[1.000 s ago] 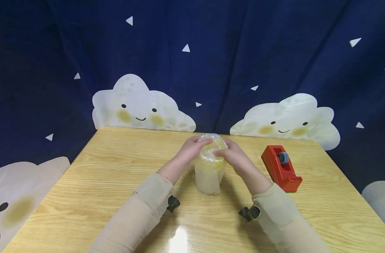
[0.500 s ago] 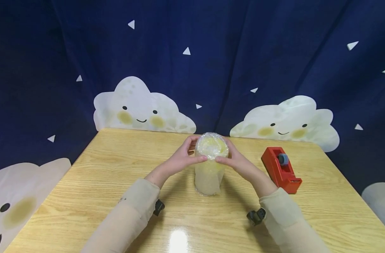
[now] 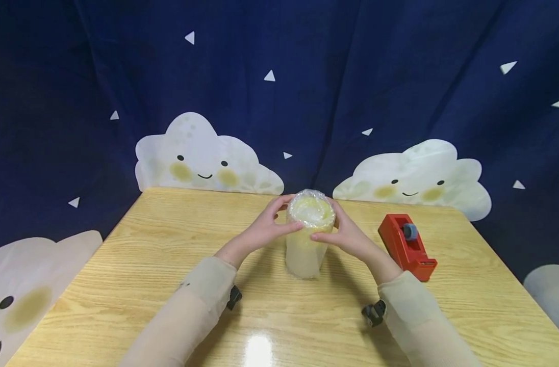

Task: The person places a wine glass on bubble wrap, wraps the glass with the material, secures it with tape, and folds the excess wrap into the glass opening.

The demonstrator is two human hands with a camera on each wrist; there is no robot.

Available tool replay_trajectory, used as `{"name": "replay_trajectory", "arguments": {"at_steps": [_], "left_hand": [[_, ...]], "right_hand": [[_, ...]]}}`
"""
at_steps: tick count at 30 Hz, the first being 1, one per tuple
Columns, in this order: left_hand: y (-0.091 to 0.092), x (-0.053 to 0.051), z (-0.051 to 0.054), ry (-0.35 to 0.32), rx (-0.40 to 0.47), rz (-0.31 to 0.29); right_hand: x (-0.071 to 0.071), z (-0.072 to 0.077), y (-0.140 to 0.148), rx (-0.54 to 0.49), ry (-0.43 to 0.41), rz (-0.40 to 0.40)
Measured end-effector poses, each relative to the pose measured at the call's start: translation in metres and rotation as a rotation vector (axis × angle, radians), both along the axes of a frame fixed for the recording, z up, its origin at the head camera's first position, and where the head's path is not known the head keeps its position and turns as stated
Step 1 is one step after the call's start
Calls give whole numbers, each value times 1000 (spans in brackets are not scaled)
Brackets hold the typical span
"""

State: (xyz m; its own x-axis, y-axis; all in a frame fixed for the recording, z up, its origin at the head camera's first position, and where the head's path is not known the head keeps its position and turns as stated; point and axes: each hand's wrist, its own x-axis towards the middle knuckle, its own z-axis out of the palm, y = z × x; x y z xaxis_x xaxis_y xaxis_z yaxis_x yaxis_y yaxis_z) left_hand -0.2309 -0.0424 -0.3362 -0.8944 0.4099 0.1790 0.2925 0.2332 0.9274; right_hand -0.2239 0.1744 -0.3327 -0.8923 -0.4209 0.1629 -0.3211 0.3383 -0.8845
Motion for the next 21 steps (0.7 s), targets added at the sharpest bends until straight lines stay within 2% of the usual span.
{"name": "replay_trajectory", "arguments": {"at_steps": [4, 10, 14, 21], "left_hand": [[3, -2, 0, 9, -8, 28], [4, -4, 0, 37, -50, 31], [3, -4, -1, 84, -130, 46], [1, 1, -2, 122, -336, 82]], "right_hand": [[-5, 0, 1, 10, -18, -10], [-5, 4, 2, 37, -58, -23], [-5, 4, 3, 98, -39, -47], [1, 3, 9, 238, 14, -106]]}}
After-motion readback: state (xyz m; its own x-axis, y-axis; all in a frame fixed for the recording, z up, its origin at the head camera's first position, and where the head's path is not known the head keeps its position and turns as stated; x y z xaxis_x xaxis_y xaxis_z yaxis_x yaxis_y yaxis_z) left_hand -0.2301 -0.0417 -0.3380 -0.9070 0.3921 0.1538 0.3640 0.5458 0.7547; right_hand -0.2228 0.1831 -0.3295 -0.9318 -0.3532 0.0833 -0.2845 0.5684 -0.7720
